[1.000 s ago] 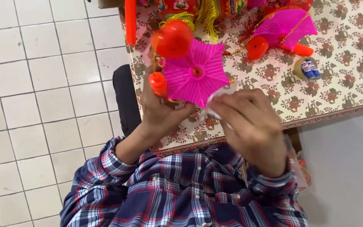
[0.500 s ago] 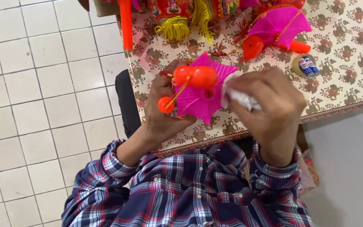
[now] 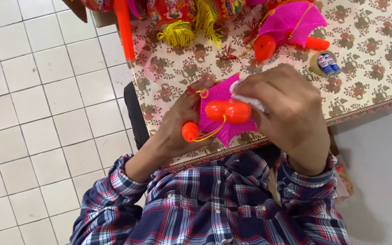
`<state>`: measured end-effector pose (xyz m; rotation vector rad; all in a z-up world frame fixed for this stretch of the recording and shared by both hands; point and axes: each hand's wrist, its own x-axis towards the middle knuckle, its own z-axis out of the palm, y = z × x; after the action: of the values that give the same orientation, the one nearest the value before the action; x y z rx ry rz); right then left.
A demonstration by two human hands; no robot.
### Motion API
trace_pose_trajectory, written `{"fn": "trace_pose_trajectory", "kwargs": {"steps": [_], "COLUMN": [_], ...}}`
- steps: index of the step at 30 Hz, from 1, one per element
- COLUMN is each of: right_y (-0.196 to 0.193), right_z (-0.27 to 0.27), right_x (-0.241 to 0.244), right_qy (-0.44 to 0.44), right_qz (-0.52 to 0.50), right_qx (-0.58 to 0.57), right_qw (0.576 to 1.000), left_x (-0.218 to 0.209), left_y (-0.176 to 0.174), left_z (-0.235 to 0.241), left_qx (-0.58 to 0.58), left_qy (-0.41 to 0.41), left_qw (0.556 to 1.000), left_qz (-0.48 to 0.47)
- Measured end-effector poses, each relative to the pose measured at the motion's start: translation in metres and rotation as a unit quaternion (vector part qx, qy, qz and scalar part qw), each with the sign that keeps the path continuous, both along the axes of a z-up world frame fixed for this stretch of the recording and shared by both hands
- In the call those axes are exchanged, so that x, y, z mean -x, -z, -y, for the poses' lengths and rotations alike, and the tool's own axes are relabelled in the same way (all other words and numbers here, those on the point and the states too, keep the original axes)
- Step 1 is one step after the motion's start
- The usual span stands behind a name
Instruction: Assembling battery-operated decorative toys by installing batteries and joining plastic components.
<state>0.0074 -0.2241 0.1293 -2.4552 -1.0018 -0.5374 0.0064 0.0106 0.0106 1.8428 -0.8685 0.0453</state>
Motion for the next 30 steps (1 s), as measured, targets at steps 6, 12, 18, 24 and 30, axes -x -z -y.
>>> {"fn": "trace_pose_trajectory", "kwargs": {"steps": [6, 12, 18, 24, 30], "right_y": [0.000, -0.017, 0.007, 0.020, 0.032], "right_z": [0.015, 0.015, 0.010, 0.045, 0.058], "right_x": [-0.003, -0.003, -0.010, -0.022, 0.012], "right_qy": [0.009, -0.135, -0.062, -0.131, 0.046], "right_qz": [0.056, -0.095, 0.045, 0.015, 0.028], "right_qx": [-0.080, -0.036, -0.023, -0.222, -0.278], "right_qw": [0.995, 0.986, 0.997, 0.966, 0.959], "left_x": [-0.001, 0.008, 0.008, 0.004, 0.003], "left_y": [0.010, -0.001, 0.020, -0.012, 0.002], "left_z": [0.004, 0.006, 0.004, 0.014, 0.009], "left_qx": [-0.203, -0.120, -0.203, -0.278, 0.033], "left_qy": [0.019, -0.015, 0.020, 0.030, -0.164], "left_qw": [0.979, 0.949, 0.937, 0.960, 0.979], "left_qz": [0.005, 0.292, 0.284, 0.006, 0.120]}}
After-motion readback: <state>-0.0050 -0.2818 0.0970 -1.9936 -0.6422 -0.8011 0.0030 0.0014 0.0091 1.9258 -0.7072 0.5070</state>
